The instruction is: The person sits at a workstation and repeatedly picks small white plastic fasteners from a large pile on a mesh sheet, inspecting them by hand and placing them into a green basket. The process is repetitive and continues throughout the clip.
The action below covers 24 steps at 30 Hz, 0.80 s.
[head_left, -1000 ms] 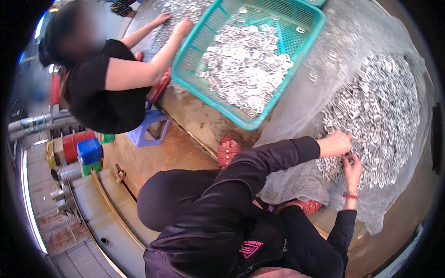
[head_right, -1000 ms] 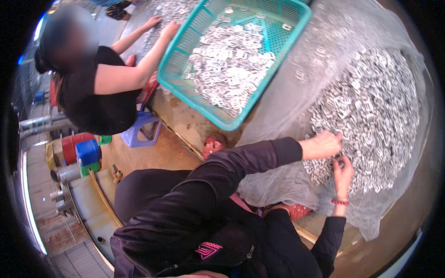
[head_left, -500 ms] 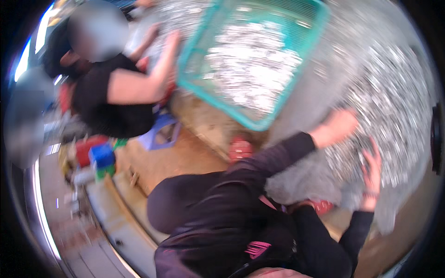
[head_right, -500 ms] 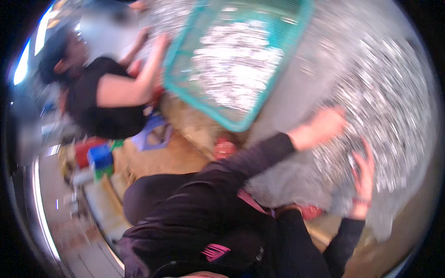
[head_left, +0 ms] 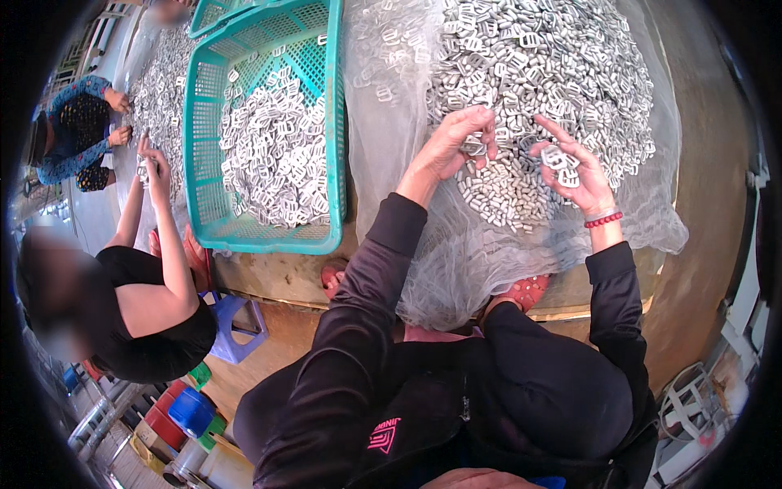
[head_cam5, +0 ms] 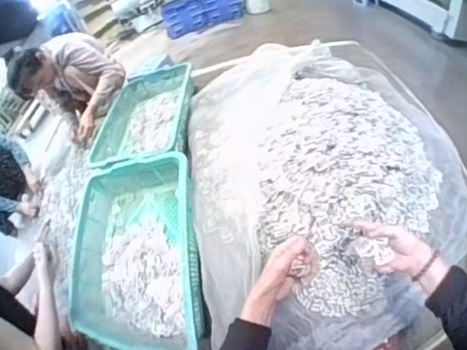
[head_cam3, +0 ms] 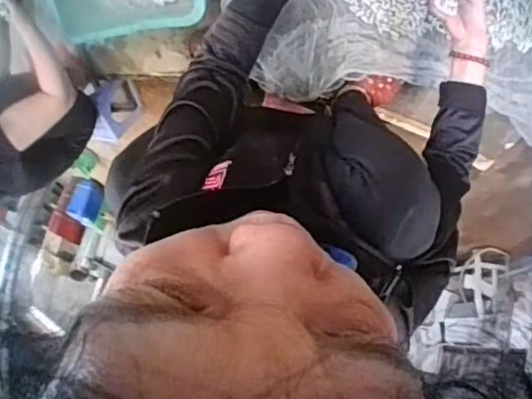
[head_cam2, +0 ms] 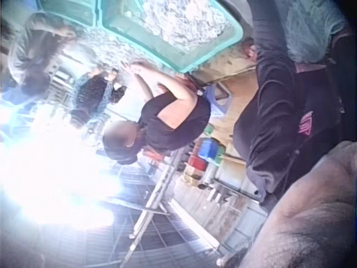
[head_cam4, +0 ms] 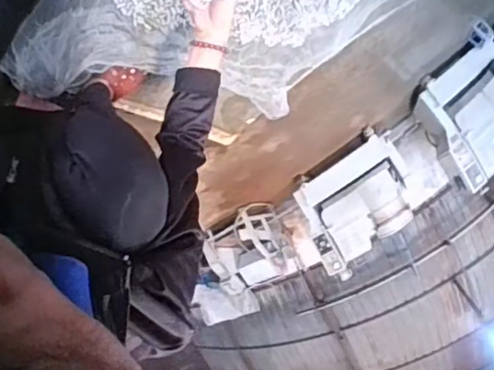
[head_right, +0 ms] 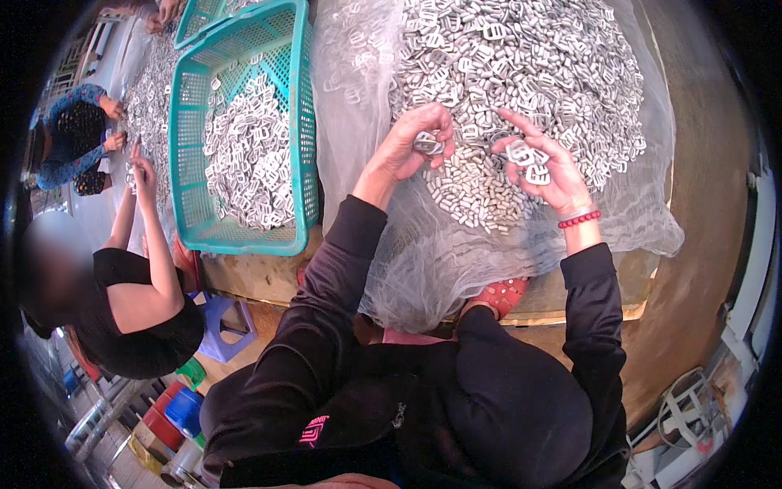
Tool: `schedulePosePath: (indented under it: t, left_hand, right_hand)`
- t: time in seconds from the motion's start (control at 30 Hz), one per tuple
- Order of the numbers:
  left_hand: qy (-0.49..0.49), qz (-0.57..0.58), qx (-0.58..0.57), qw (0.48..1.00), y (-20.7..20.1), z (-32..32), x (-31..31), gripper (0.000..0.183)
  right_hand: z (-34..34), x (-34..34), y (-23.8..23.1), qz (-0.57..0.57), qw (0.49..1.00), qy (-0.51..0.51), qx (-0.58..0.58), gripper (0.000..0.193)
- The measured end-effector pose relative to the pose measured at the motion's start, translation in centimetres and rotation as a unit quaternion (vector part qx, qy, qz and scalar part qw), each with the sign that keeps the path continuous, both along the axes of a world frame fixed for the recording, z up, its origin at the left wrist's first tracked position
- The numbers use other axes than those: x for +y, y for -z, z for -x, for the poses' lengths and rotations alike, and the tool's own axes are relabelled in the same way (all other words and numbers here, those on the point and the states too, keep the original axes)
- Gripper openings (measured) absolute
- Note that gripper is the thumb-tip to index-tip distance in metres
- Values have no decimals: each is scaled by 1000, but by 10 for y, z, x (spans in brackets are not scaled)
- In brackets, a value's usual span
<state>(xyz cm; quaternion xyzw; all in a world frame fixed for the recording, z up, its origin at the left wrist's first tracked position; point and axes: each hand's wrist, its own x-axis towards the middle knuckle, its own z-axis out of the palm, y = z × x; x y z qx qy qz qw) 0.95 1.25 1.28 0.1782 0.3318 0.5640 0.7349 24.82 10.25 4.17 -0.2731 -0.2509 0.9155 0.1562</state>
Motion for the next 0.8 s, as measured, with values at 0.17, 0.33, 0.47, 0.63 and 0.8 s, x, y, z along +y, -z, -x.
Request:
schedulePosePath:
  t: [0.17, 0.33, 0.47, 0.63, 0.8]
  left_hand:
    - [62, -1, 366, 928, 21, -21, 21, 35]
    - [60, -106, 734, 668, 31, -39, 15, 44]
    - [65, -119, 748, 650, 40, -34, 6, 37]
    - [-2, -97, 695, 712, 42, -16, -2, 26]
    - [-70, 25, 247, 966, 28, 6, -14, 18]
  right_hand:
    - [3, -4, 4, 58, 998, -4, 37, 68]
    - [-6, -7, 19, 63, 998, -13, -20, 58]
    - [-12, -5, 28, -10, 993, 28, -116, 40]
    - [-14, -1, 31, -123, 965, 17, -232, 26]
    - [6, -7, 40, -526, 771, -56, -356, 36]
